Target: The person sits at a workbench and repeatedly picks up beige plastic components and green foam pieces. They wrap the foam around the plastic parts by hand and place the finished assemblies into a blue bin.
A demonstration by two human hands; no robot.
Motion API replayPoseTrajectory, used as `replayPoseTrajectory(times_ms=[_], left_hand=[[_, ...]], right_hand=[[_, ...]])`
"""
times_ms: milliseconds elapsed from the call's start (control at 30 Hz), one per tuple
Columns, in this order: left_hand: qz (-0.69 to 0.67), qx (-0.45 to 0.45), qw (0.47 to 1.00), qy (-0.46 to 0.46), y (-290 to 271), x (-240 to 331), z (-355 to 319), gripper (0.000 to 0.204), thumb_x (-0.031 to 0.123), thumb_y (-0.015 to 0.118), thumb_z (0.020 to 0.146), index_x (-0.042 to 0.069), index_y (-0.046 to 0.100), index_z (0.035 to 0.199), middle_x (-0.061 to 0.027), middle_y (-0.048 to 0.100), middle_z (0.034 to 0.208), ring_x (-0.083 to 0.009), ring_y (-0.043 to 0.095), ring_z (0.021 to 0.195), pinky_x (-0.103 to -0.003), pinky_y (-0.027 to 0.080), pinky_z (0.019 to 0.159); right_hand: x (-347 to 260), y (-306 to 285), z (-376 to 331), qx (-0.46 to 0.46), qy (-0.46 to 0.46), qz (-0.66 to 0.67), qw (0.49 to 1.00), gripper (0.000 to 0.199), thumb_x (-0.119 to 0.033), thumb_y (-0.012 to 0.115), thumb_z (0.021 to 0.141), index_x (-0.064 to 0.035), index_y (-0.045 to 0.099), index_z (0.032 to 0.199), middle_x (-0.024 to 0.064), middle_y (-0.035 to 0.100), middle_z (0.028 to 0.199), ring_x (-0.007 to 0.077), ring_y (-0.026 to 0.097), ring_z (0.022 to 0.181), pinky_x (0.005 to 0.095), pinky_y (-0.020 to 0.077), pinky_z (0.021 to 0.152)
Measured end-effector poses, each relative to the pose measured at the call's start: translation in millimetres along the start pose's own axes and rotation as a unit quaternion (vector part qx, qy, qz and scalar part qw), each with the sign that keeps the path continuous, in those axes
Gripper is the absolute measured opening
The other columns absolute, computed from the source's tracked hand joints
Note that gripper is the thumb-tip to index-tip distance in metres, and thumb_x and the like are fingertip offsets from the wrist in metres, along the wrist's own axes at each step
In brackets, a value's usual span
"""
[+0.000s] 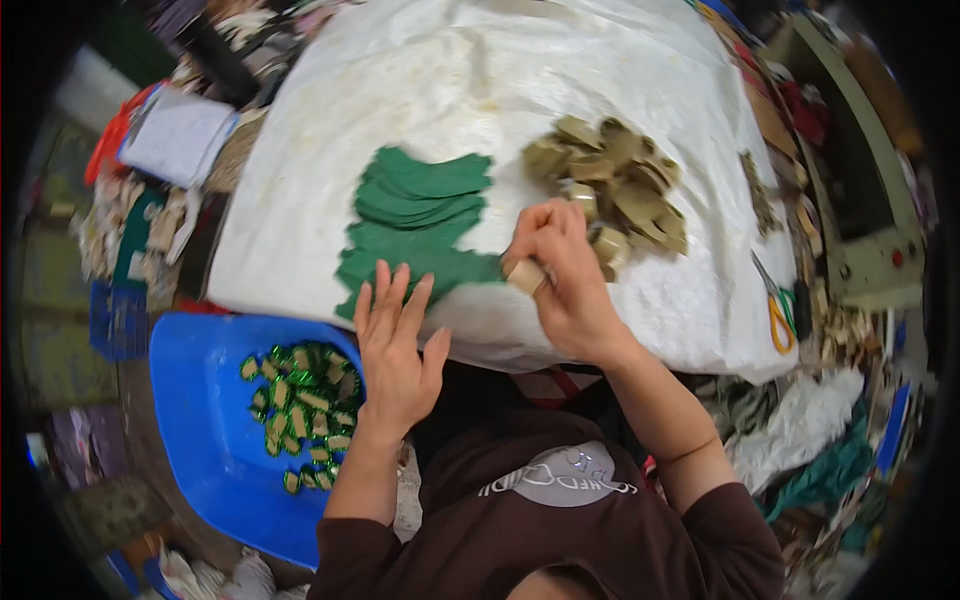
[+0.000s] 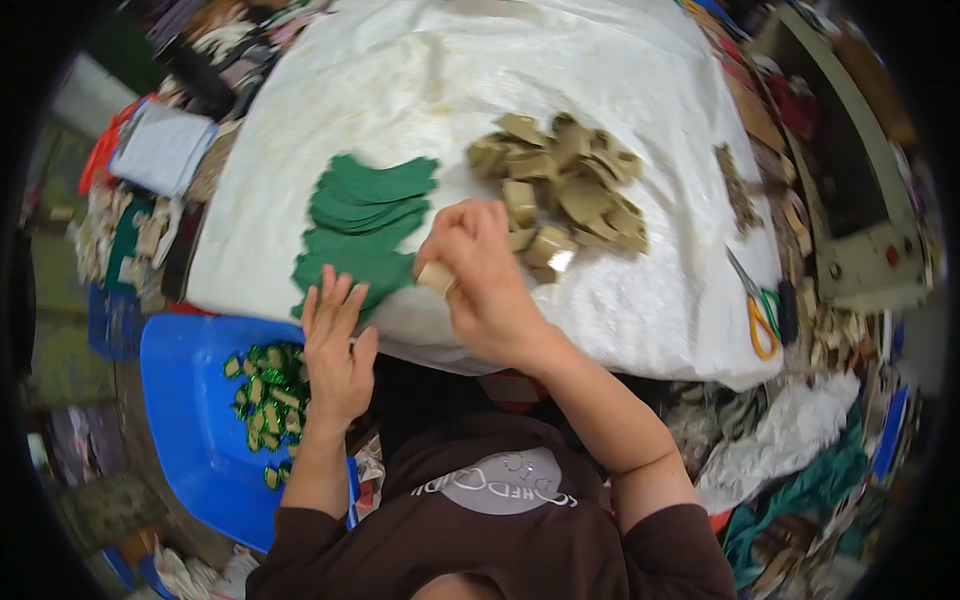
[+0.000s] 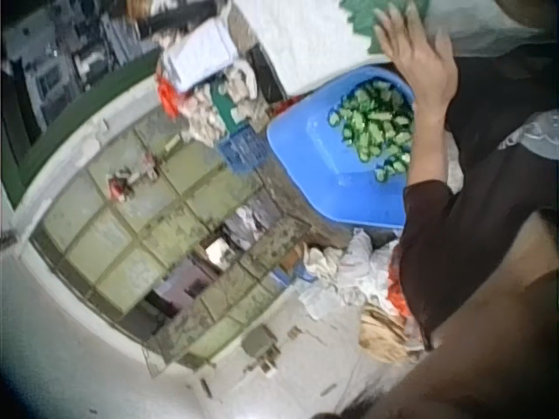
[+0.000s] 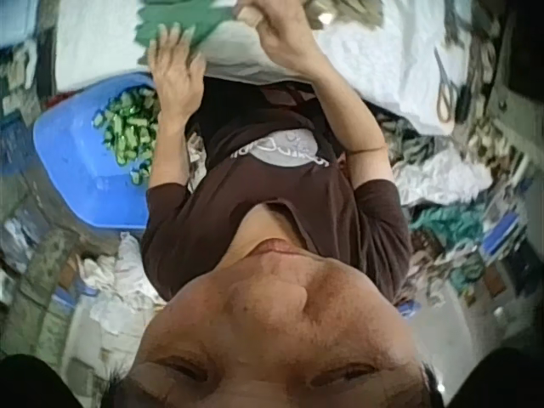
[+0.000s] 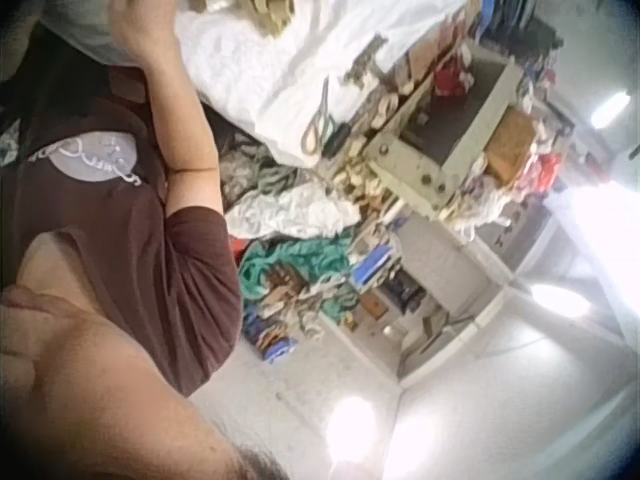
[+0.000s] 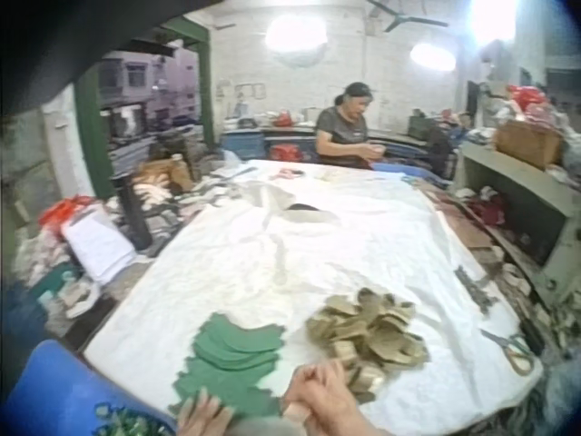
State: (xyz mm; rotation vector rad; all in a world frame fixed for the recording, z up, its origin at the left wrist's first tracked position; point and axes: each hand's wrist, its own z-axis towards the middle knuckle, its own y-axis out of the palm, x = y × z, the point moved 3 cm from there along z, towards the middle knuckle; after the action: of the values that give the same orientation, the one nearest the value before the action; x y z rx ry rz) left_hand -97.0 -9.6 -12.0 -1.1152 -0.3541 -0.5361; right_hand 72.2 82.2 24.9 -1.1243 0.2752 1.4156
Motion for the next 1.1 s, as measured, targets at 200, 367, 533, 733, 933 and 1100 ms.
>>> replayPoseTrajectory(times_ms=[200, 367, 533, 733, 933, 1100], left_hand=[[-0.562, -0.07, 0.788, -0.241, 44, 52, 11, 0.042, 0.025, 0.035, 0.101, -0.004, 0.053, 0.124, -0.0116, 0.06, 0.088, -0.016, 0.053, 0.074, -0.026, 0.042, 0.067], [-0.68, -0.059, 0.699, -0.216, 65, 71, 22, 0.045, 0.026, 0.032, 0.102, -0.006, 0.045, 0.13, -0.0079, 0.058, 0.088, -0.0126, 0.051, 0.074, -0.025, 0.041, 0.066], [-0.707, -0.117, 0.682, -0.146, 102, 89, 26, 0.045, 0.023, 0.029, 0.102, -0.01, 0.042, 0.129, -0.0175, 0.051, 0.127, -0.0221, 0.049, 0.115, -0.035, 0.037, 0.099], [-0.652, -0.103, 0.743, -0.11, 110, 91, 33, 0.044, 0.022, 0.029, 0.101, -0.008, 0.045, 0.129, -0.0178, 0.049, 0.131, -0.0246, 0.045, 0.123, -0.036, 0.029, 0.107], [-0.613, -0.092, 0.779, -0.094, 116, 94, 31, 0.043, 0.021, 0.031, 0.101, -0.008, 0.047, 0.127, -0.0181, 0.052, 0.128, -0.025, 0.047, 0.121, -0.036, 0.031, 0.106], [-0.613, -0.095, 0.779, -0.086, 119, 91, 30, 0.043, 0.022, 0.031, 0.101, -0.008, 0.048, 0.126, -0.0176, 0.053, 0.127, -0.024, 0.048, 0.121, -0.035, 0.031, 0.106]], right_hand=[[-5, -46, -43, -0.019, -0.037, -0.088, 0.995, 0.026, 0.006, 0.058, 0.063, -0.0061, 0.058, 0.086, 0.0111, 0.051, 0.098, 0.0312, 0.048, 0.093, 0.0392, 0.0382, 0.082], [48, -138, -70, 0.157, 0.119, -0.304, 0.932, 0.048, 0.015, 0.053, 0.064, -0.0039, 0.058, 0.108, 0.0153, 0.057, 0.106, 0.0343, 0.055, 0.099, 0.039, 0.0475, 0.086], [98, -146, -88, 0.079, 0.131, -0.256, 0.955, 0.048, 0.014, 0.046, 0.069, -0.0022, 0.058, 0.112, 0.0155, 0.055, 0.112, 0.0333, 0.052, 0.105, 0.0377, 0.043, 0.093], [100, -163, -70, -0.007, 0.184, -0.234, 0.955, 0.048, 0.011, 0.046, 0.07, -0.0026, 0.057, 0.114, 0.0162, 0.055, 0.104, 0.0338, 0.052, 0.101, 0.0393, 0.0428, 0.088], [112, -190, -62, 0.157, 0.315, 0.187, 0.917, 0.048, 0.009, 0.05, 0.073, -0.0043, 0.054, 0.119, 0.0146, 0.053, 0.094, 0.0276, 0.058, 0.087, 0.0339, 0.0475, 0.078], [50, -185, -74, 0.014, 0.155, -0.283, 0.946, 0.029, 0.002, 0.054, 0.076, -0.0063, 0.063, 0.103, 0.011, 0.051, 0.081, 0.0291, 0.054, 0.074, 0.0354, 0.0468, 0.066]])
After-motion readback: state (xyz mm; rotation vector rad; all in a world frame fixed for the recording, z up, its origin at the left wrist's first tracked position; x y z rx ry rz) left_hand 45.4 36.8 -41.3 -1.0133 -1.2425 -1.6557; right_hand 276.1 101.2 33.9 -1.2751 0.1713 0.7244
